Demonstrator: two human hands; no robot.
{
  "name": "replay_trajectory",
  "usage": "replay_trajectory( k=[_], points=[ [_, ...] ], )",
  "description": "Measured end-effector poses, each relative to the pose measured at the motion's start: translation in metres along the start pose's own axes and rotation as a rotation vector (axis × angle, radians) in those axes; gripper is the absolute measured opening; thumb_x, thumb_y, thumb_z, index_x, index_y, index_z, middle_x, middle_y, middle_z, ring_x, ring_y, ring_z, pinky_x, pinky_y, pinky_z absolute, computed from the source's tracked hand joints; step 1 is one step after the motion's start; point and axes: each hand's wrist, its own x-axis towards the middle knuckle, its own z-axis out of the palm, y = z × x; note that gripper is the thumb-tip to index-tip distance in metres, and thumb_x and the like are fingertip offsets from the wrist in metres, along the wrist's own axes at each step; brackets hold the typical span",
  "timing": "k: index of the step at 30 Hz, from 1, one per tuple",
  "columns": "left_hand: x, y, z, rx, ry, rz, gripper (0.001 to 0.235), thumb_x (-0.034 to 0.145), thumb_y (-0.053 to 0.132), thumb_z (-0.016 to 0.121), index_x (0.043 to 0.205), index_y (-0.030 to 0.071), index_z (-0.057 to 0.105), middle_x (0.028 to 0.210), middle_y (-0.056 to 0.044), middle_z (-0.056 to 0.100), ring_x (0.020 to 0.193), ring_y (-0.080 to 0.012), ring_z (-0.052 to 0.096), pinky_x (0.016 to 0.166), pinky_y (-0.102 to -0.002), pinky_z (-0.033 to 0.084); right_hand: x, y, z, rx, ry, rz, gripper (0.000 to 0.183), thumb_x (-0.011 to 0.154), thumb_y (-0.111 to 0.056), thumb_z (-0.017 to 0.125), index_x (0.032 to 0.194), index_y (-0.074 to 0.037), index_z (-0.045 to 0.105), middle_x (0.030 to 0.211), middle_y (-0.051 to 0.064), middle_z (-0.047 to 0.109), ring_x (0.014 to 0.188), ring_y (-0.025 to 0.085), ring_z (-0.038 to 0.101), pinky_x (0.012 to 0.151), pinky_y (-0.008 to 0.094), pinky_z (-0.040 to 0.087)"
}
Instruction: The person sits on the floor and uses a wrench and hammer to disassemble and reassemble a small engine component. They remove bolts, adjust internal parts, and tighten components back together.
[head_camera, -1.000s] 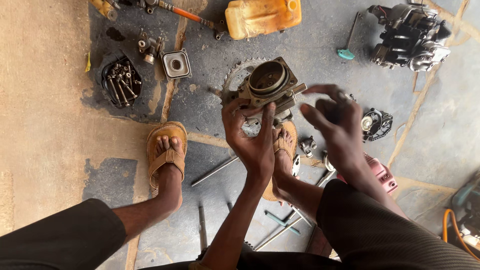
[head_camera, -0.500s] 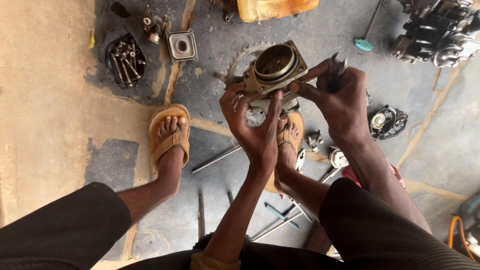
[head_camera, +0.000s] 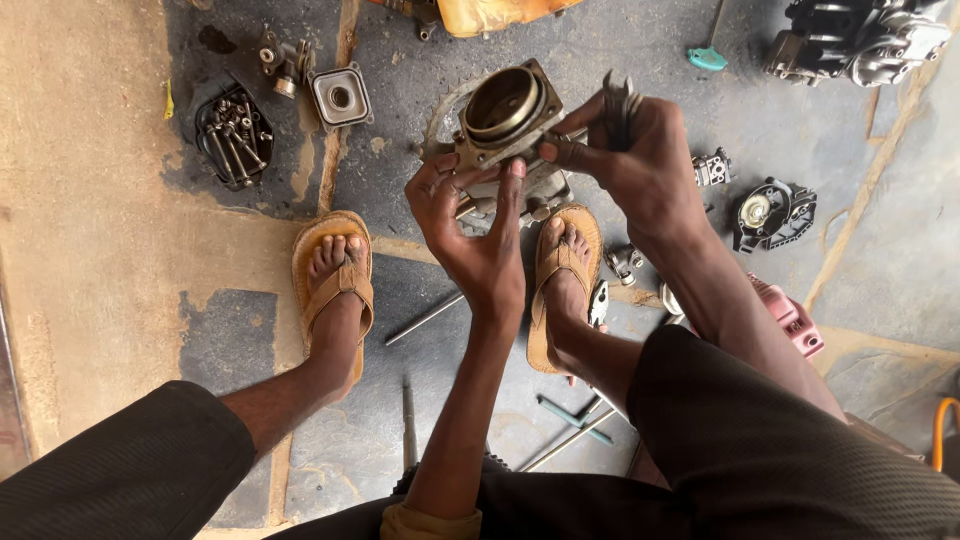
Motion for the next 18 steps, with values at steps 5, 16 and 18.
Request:
replay_trajectory(
  k=[5, 16, 18],
  points=[
    [0.0037, 0.0056, -0.0010, 0.086, -0.004, 0.037, 0.016, 0.088, 0.017, 0.084, 0.094, 0.008, 0.072, 0.127, -0.009, 0.054, 0.126, -0.0234, 0.056, 0.111, -0.049, 0.047, -0.0012, 0.0009, 0.0013, -0.242, 0.030, 0.012, 0.027, 0.087, -0.010, 0.087, 0.105, -0.001, 0.070, 0.067, -0.002, 0.057, 0.055, 0.004, 0.046, 0.049, 0.024, 0.034],
    [0.0011, 0.0096, 0.0002, 0.161, -0.056, 0.133, 0.012, 0.099, 0.015, 0.074, 0.102, 0.007, 0.066, 0.130, -0.010, 0.052, 0.129, -0.0256, 0.052, 0.110, -0.046, 0.047, -0.0001, -0.0029, -0.0049, -0.209, 0.004, 0.001, 0.018, 0.091, -0.010, 0.083, 0.106, -0.003, 0.077, 0.081, 0.002, 0.073, 0.063, 0.004, 0.055, 0.055, 0.023, 0.040],
    [-0.0017, 0.0091, -0.0008, 0.165, -0.057, 0.133, 0.011, 0.100, 0.015, 0.074, 0.104, 0.007, 0.067, 0.130, -0.010, 0.052, 0.129, -0.0253, 0.052, 0.110, -0.045, 0.047, -0.0024, 0.0003, -0.0011, -0.142, 0.026, 0.022, 0.022, 0.087, -0.010, 0.084, 0.105, -0.003, 0.075, 0.077, -0.001, 0.072, 0.061, 0.002, 0.056, 0.052, 0.022, 0.038]
  ],
)
